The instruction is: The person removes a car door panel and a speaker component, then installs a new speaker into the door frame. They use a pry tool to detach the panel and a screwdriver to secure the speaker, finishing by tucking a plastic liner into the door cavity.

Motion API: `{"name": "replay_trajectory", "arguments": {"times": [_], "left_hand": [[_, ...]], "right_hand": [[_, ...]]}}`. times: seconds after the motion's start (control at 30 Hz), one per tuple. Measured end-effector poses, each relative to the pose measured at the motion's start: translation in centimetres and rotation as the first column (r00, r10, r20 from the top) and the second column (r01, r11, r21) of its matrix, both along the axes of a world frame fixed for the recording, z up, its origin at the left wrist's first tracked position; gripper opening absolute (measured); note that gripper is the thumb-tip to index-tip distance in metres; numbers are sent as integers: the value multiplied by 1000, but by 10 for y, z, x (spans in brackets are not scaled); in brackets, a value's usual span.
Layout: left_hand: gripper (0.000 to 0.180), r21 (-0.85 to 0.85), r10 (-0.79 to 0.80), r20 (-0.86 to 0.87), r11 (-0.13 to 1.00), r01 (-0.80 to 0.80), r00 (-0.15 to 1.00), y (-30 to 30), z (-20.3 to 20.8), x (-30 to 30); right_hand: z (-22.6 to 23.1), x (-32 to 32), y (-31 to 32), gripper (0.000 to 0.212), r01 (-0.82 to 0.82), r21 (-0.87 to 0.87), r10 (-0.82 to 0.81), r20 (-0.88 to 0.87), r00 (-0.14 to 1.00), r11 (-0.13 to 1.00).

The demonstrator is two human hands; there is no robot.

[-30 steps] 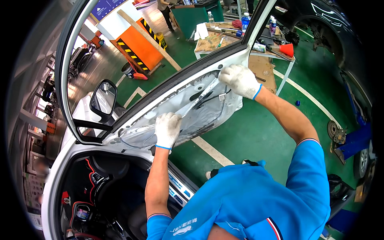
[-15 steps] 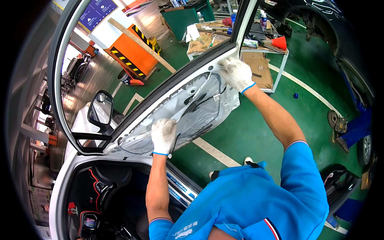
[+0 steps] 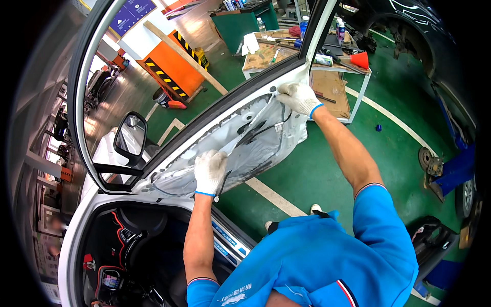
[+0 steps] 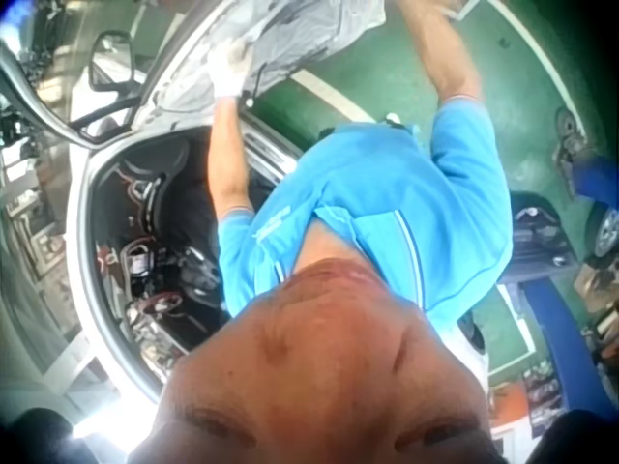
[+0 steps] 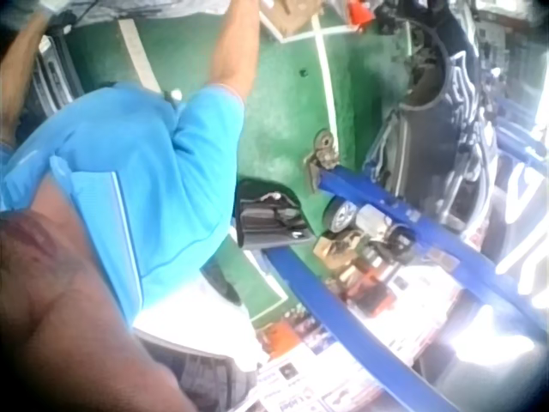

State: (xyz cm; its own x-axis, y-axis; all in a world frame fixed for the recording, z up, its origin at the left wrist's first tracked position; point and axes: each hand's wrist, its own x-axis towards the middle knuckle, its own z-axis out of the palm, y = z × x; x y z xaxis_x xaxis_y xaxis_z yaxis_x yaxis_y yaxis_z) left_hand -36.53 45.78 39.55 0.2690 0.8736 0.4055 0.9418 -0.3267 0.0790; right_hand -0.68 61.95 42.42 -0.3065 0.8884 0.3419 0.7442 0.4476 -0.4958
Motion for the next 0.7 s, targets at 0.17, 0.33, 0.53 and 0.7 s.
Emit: {"name": "replay_trajectory", "arguments": {"times": [0.17, 0.33, 0.53, 0.7], "left_hand": [[12, 6, -19, -40, 1000, 19, 999, 6, 1, 0], [12, -8, -34, -60, 999, 34, 998, 9, 1, -3], [10, 10, -33, -43, 999, 33, 999, 6, -2, -6], [10, 38, -25, -2, 999, 25, 1000, 11, -5, -4]], "right_hand": [[-1, 10, 17, 31, -146, 61, 132, 190, 973, 987], [-7, 4, 17, 26, -302, 128, 219, 440, 871, 945], [-12, 6, -5, 23, -127, 261, 59, 252, 966, 957], [-11, 31, -6, 44, 70, 94, -60, -108, 992, 993]]}}
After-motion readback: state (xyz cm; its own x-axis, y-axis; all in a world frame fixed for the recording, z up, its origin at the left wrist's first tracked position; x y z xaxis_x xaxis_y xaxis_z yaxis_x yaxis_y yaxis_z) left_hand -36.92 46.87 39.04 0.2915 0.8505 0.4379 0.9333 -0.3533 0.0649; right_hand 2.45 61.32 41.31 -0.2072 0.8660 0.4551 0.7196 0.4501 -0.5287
